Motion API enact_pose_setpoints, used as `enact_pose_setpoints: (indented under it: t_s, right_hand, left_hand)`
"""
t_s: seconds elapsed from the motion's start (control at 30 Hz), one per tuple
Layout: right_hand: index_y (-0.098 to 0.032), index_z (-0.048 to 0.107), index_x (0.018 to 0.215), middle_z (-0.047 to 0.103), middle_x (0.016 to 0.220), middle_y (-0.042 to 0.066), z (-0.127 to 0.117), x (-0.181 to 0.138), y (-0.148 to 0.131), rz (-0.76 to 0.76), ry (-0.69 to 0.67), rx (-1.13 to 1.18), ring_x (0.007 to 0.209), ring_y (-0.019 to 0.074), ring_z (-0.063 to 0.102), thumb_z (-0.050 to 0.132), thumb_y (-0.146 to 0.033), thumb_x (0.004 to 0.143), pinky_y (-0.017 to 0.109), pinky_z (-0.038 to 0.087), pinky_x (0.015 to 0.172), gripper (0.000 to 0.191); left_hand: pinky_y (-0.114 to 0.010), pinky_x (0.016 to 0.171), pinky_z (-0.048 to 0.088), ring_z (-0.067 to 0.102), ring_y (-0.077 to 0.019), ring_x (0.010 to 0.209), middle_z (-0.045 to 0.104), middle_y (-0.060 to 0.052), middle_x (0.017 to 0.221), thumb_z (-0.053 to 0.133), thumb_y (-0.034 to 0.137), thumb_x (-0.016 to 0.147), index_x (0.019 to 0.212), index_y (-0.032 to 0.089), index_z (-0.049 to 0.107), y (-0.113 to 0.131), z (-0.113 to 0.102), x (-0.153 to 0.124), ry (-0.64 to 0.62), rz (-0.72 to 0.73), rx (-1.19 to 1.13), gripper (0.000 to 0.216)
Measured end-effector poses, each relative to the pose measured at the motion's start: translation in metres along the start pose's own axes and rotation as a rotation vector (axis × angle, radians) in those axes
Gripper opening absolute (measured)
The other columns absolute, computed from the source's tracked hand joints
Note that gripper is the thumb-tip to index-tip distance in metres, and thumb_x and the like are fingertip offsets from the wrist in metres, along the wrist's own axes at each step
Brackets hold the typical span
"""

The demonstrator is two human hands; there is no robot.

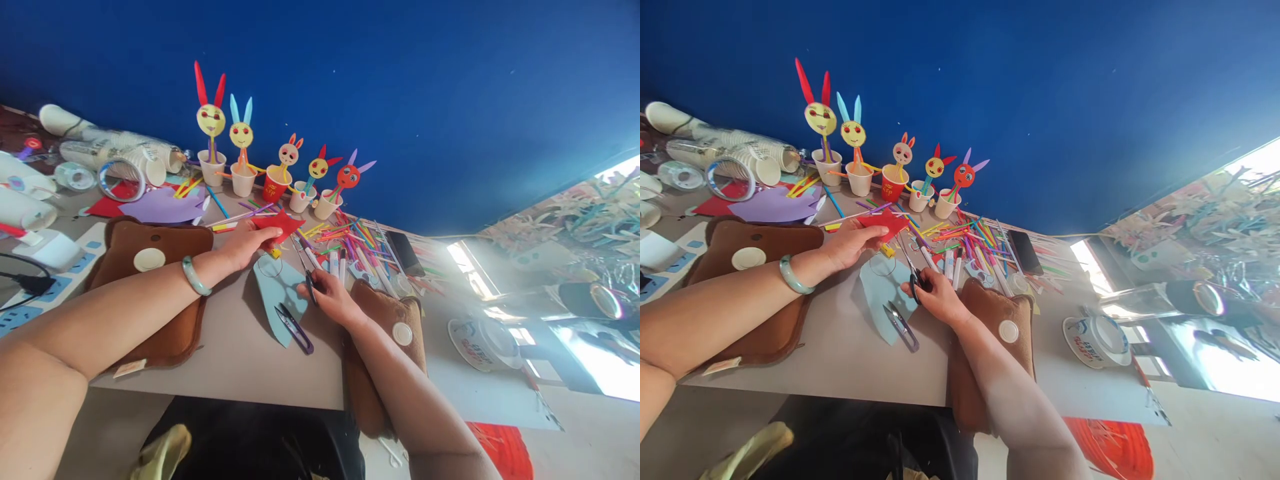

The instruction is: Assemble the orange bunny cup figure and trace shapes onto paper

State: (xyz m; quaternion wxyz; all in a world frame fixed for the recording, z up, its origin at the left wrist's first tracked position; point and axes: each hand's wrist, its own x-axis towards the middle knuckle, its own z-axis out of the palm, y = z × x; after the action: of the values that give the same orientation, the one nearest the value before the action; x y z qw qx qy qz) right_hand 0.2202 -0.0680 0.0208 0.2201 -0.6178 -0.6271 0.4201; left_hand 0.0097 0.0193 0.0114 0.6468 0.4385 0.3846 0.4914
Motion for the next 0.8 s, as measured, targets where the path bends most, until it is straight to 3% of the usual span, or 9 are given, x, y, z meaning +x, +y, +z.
enact_pose_setpoints:
  t_s: [0.13, 0.37, 0.67, 0.8]
  right_hand:
    - [-0.022, 0.043, 0.067, 0.040, 0.061, -0.006, -0.002, 0.000, 0.001, -0.027, -0.027, 0.017, 0.062, 0.0111, 0.034, 0.070, -0.063, 0.070, 0.027, 0.026, 0.056, 0.049]
    - [-0.022, 0.042, 0.067, 0.039, 0.062, -0.006, -0.004, 0.000, -0.001, -0.041, -0.081, 0.068, 0.061, 0.0106, 0.032, 0.069, -0.071, 0.069, 0.027, 0.024, 0.056, 0.055]
    - [-0.022, 0.042, 0.066, 0.038, 0.061, -0.006, -0.003, 0.000, -0.002, -0.047, -0.075, 0.070, 0.061, 0.0109, 0.032, 0.069, -0.072, 0.070, 0.027, 0.023, 0.056, 0.056]
    - [-0.022, 0.042, 0.066, 0.038, 0.061, -0.006, -0.003, 0.000, -0.001, -0.051, -0.071, 0.061, 0.060, 0.0106, 0.032, 0.069, -0.072, 0.070, 0.027, 0.023, 0.055, 0.056]
  left_hand:
    - [-0.022, 0.051, 0.041, 0.055, -0.0101, 0.054, 0.063, -0.002, 0.060, 0.073, 0.033, 0.070, 0.063, 0.016, 0.064, -0.005, -0.004, 0.002, -0.033, -0.020, 0.086, 0.020]
    - [-0.023, 0.053, 0.034, 0.047, -0.0090, 0.051, 0.053, 0.002, 0.051, 0.065, 0.033, 0.078, 0.055, 0.017, 0.055, -0.006, -0.007, 0.000, -0.154, 0.076, 0.307, 0.029]
    - [-0.024, 0.052, 0.035, 0.048, -0.0099, 0.051, 0.056, 0.000, 0.055, 0.069, 0.036, 0.077, 0.063, 0.018, 0.062, -0.015, -0.009, 0.002, -0.229, 0.043, 0.208, 0.024]
    - [-0.024, 0.051, 0.037, 0.051, -0.0105, 0.051, 0.061, -0.001, 0.059, 0.071, 0.036, 0.076, 0.069, 0.017, 0.067, -0.014, -0.008, 0.001, -0.205, 0.009, 0.205, 0.020]
